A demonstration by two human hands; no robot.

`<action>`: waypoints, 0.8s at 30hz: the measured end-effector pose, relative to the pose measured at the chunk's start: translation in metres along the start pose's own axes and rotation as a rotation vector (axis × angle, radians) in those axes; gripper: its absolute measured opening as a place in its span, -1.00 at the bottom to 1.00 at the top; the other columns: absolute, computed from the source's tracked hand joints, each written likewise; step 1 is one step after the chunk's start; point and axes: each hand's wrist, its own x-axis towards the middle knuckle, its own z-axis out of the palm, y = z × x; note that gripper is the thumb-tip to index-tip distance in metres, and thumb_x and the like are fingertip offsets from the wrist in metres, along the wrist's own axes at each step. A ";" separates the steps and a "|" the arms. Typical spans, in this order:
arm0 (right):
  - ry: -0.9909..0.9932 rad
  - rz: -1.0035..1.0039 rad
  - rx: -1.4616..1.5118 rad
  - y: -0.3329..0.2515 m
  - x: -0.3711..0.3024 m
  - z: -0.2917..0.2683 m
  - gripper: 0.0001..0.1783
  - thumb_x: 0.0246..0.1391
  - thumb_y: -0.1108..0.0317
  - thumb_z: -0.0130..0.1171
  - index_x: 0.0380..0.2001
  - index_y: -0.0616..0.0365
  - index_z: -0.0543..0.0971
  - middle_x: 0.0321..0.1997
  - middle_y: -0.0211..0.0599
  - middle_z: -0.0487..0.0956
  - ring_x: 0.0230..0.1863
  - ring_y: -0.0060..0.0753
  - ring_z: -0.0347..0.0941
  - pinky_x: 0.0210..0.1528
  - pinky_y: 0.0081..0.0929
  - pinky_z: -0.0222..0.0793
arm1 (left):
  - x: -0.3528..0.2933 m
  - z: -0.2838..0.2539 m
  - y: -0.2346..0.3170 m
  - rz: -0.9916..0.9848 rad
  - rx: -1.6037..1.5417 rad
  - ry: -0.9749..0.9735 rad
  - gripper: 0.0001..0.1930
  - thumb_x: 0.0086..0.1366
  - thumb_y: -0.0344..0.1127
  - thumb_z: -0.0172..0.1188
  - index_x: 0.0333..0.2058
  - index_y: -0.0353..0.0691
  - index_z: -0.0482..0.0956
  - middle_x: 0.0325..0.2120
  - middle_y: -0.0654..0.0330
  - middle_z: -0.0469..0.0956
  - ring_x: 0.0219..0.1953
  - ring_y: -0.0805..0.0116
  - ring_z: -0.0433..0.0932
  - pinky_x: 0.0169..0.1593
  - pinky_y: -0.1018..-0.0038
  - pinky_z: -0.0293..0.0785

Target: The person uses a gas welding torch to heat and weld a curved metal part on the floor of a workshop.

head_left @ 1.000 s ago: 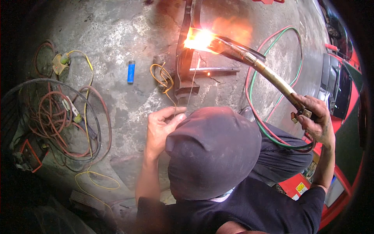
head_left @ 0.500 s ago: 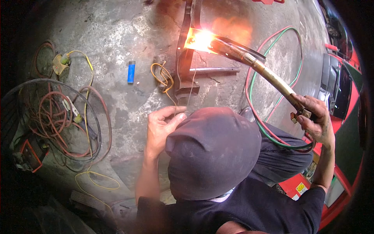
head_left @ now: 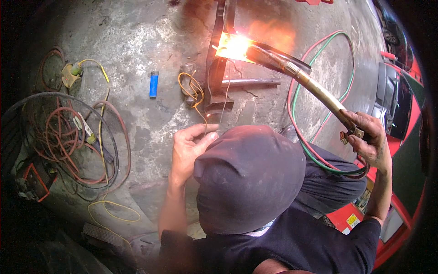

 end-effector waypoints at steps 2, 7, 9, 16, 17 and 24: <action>0.015 -0.024 -0.040 0.000 0.001 0.001 -0.33 -0.10 0.41 0.30 0.19 0.22 0.56 -0.48 -0.27 0.44 -0.53 -0.50 0.35 -0.44 -0.44 0.25 | 0.000 0.000 0.000 -0.002 -0.005 0.002 -0.75 0.30 -0.47 0.30 -0.08 -0.48 0.66 -0.38 0.17 0.70 -0.36 0.57 0.62 -0.26 0.62 0.53; 0.006 0.023 -0.046 -0.001 -0.001 -0.001 -0.34 -0.09 0.39 0.31 0.19 0.22 0.56 -0.48 -0.27 0.43 -0.52 -0.50 0.35 -0.43 -0.44 0.25 | 0.001 0.000 -0.001 0.002 0.007 0.011 -0.74 0.30 -0.46 0.31 -0.08 -0.49 0.66 -0.38 0.16 0.71 -0.36 0.56 0.62 -0.26 0.61 0.54; 0.002 0.032 -0.044 -0.003 -0.001 0.000 -0.34 -0.09 0.39 0.32 0.19 0.21 0.56 -0.48 -0.27 0.44 -0.52 -0.51 0.35 -0.43 -0.44 0.26 | 0.000 -0.001 -0.002 0.016 0.022 0.007 -0.74 0.30 -0.46 0.31 -0.08 -0.49 0.66 -0.37 0.16 0.71 -0.35 0.55 0.63 -0.26 0.60 0.54; 0.011 -0.013 -0.076 -0.001 0.001 0.000 -0.34 -0.09 0.38 0.33 0.19 0.20 0.57 -0.49 -0.29 0.43 -0.52 -0.50 0.35 -0.44 -0.44 0.25 | 0.001 0.001 -0.003 0.026 0.030 0.013 -0.72 0.30 -0.43 0.31 -0.07 -0.51 0.65 -0.37 0.13 0.71 -0.35 0.53 0.63 -0.24 0.59 0.56; 0.012 -0.028 -0.074 0.000 0.001 0.000 -0.34 -0.10 0.38 0.33 0.19 0.20 0.57 -0.49 -0.29 0.43 -0.52 -0.50 0.35 -0.44 -0.44 0.24 | 0.001 0.001 -0.001 0.024 0.032 0.011 -0.72 0.30 -0.43 0.31 -0.07 -0.51 0.65 -0.37 0.12 0.71 -0.34 0.52 0.64 -0.24 0.58 0.56; 0.029 -0.019 -0.053 -0.002 0.001 0.001 -0.34 -0.10 0.39 0.33 0.18 0.21 0.57 -0.50 -0.29 0.43 -0.52 -0.51 0.34 -0.43 -0.44 0.24 | 0.002 0.001 -0.001 0.035 0.019 0.014 -0.72 0.30 -0.43 0.32 -0.08 -0.51 0.66 -0.38 0.13 0.71 -0.36 0.53 0.63 -0.26 0.58 0.55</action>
